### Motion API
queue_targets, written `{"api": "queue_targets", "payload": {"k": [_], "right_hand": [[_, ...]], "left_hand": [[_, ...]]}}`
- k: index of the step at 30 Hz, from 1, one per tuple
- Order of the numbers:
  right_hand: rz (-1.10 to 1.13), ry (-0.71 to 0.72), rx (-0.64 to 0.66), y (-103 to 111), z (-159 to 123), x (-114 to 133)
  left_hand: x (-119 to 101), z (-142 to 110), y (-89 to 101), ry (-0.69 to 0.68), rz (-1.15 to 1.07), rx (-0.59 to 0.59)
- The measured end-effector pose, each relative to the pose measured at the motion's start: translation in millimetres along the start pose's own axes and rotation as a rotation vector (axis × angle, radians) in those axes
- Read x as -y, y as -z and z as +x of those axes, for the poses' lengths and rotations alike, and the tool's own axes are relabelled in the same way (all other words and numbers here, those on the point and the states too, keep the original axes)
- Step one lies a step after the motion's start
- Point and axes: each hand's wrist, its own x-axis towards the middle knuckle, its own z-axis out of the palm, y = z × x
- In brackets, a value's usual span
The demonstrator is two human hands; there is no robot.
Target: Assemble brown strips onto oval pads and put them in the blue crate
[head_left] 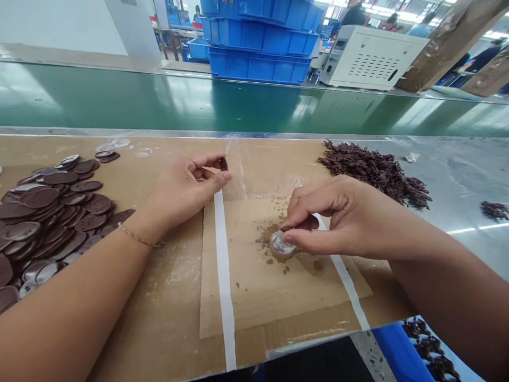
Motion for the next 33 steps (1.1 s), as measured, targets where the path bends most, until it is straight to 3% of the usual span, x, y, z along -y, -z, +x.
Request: {"api": "queue_targets", "payload": {"k": [5, 10, 13, 17, 23, 33], "right_hand": [[0.037, -0.026, -0.037, 0, -1, 1], [0.285, -0.082, -0.276, 4, -2, -2], [0.409, -0.117, -0.291, 6, -1, -7], [0.542, -0.106, -0.359, 7, 2, -11], [0.778, 0.017, -0.348, 2, 5, -6], [0.784, -0.005, -0.354, -4, 6, 4]], "left_hand": [[2, 1, 0.1, -0.062, 0.074, -0.004], [-3, -2, -3.7, -0.047, -0.145, 0.029], [-17, -12, -11.0, 0.011, -0.286, 0.094], [-36, -30, -25.1, 0.1, -0.459, 0.268], [-44, -43, -37.5, 0.142, -0.617, 0.414], [-45, -43, -37.1, 0.116, -0.642, 0.417]]}}
